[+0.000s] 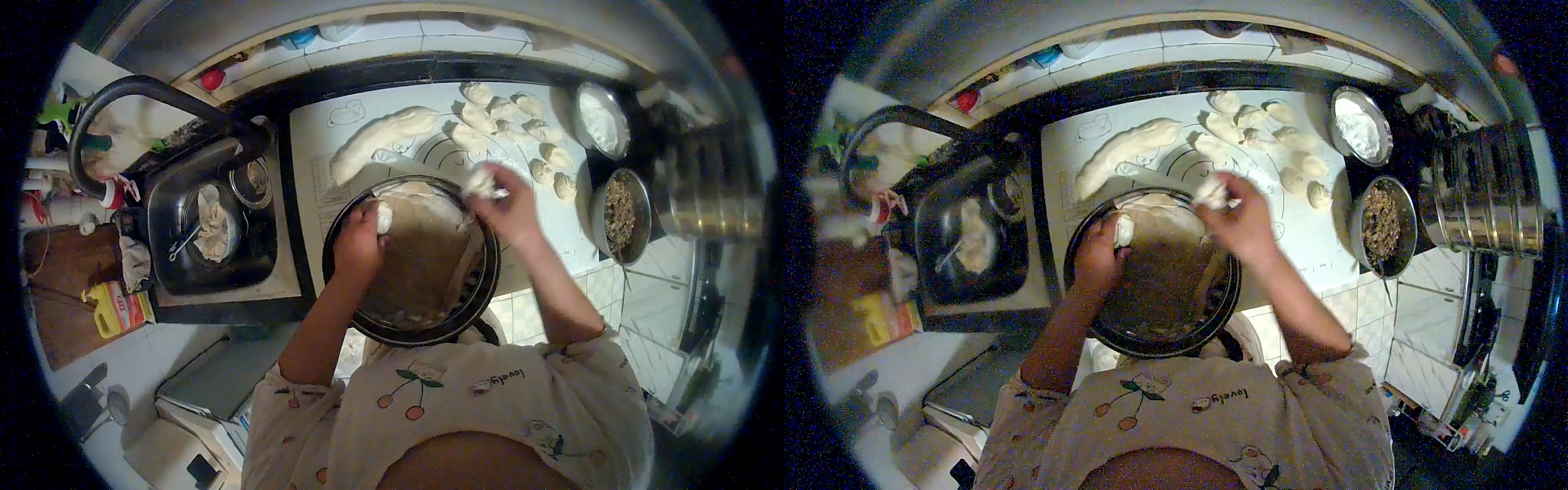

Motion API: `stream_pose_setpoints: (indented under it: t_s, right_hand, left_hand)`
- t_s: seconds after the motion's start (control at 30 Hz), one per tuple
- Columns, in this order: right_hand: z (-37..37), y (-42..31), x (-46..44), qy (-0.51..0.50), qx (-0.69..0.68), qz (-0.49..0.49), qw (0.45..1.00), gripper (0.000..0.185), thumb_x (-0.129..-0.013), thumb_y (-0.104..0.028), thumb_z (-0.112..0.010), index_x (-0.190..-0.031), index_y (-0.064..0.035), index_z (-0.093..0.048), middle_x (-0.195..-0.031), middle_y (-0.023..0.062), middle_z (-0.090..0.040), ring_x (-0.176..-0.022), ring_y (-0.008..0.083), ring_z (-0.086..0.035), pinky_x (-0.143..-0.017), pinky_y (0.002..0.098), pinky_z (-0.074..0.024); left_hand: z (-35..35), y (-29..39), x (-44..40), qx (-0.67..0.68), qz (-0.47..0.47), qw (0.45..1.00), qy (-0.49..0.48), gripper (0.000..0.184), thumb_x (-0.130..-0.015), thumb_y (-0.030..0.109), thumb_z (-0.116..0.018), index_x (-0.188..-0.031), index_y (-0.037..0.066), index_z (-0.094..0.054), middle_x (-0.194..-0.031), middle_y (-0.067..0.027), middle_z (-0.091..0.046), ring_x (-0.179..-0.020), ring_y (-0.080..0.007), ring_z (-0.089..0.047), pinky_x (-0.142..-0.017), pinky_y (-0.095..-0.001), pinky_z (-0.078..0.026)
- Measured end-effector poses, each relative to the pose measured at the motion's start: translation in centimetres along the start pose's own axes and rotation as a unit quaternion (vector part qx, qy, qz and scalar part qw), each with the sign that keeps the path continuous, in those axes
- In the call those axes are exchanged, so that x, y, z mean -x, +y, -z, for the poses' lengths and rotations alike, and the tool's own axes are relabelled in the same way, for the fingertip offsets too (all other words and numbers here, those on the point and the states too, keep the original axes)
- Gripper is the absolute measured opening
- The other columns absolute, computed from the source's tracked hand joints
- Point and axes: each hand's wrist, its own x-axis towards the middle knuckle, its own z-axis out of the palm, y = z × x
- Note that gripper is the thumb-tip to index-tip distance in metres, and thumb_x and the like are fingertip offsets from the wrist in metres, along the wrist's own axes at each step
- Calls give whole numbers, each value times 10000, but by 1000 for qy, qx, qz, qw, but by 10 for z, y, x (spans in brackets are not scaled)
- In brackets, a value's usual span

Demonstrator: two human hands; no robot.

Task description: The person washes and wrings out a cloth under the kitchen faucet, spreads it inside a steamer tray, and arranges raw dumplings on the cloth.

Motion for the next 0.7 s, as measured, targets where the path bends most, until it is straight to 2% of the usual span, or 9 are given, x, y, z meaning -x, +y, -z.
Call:
stream_pose_setpoints:
  t_s: [0.03, 0.1, 0.2, 0.3, 0.33, 0.43, 0.53, 0.63, 0.7]
  right_hand:
    - [-20, 3, 9, -25, -21, 8, 999, 509, -627, -182, -735, -1073, -9, -559, -975, 176, -593, -870, 301, -599, -788, 342, -482]
    - [-51, -12, 22, -94, 96, -1, 991, 511, -626, -232, -733, -1060, -21, -567, -978, 175, -602, -888, 308, -595, -789, 354, -480]
    - [-97, 9, 26, -77, 178, -43, 980, 494, -647, -271, -714, -1055, -33, -571, -983, 173, -608, -899, 322, -590, -796, 371, -474]
    - [-109, 12, 26, -16, 227, -44, 973, 493, -662, -288, -705, -1065, -37, -570, -951, 171, -618, -872, 324, -597, -783, 390, -477]
    - [-106, 12, 26, -28, 212, -39, 976, 500, -687, -308, -685, -1085, -31, -560, -952, 176, -615, -872, 337, -593, -796, 392, -474]
    - [-89, 4, 22, -116, 205, -82, 968, 458, -735, -288, -638, -1125, -63, -552, -980, 177, -608, -916, 350, -579, -823, 393, -465]
    - [-82, 9, 17, -173, 186, -133, 958, 396, -780, -235, -578, -1153, -106, -548, -1040, 190, -585, -985, 365, -548, -860, 393, -446]
    - [-85, 40, 17, -136, 174, 37, 975, 369, -783, -155, -552, -1151, -128, -558, -1099, 205, -554, -1023, 370, -529, -878, 396, -435]
    - [-83, 41, 15, -156, 152, 90, 972, 376, -771, -57, -536, -1144, -94, -560, -1101, 210, -539, -1007, 363, -528, -868, 380, -430]
  left_hand:
    - [0, 1, 1, -8, 5, 1000, 13, 602, -719, 141, -668, -1254, 84, -398, -1197, -158, -453, -1059, -343, -473, -873, -422, -426]
    - [0, 3, 4, -23, 16, 999, 41, 605, -709, 146, -671, -1252, 84, -410, -1202, -160, -453, -1055, -356, -472, -872, -426, -420]
    - [-5, 1, 15, -53, -54, 989, 129, 576, -700, 148, -658, -1231, 79, -445, -1192, -167, -462, -1033, -363, -482, -864, -436, -412]
    - [-12, -1, 23, -27, -104, 987, 116, 542, -700, 144, -635, -1213, 74, -472, -1181, -179, -476, -1025, -365, -482, -858, -440, -406]
    - [-13, 0, 25, -22, -133, 981, 136, 508, -718, 120, -607, -1206, 66, -476, -1160, -194, -488, -992, -376, -502, -850, -440, -419]
    - [-12, 11, 30, 78, -97, 990, 60, 521, -726, 94, -591, -1226, 60, -448, -1152, -213, -486, -938, -384, -533, -825, -436, -444]
    - [-22, 21, 19, 46, -72, 996, 38, 560, -727, 76, -588, -1255, 55, -407, -1133, -224, -483, -883, -377, -561, -762, -420, -479]
    - [-31, 25, 5, 56, -43, 997, -18, 589, -728, 60, -586, -1278, 62, -376, -1108, -222, -486, -867, -360, -571, -705, -408, -493]
    - [-44, 21, -2, 49, -40, 998, -10, 576, -729, 53, -583, -1270, 66, -387, -1082, -212, -493, -848, -355, -576, -685, -408, -494]
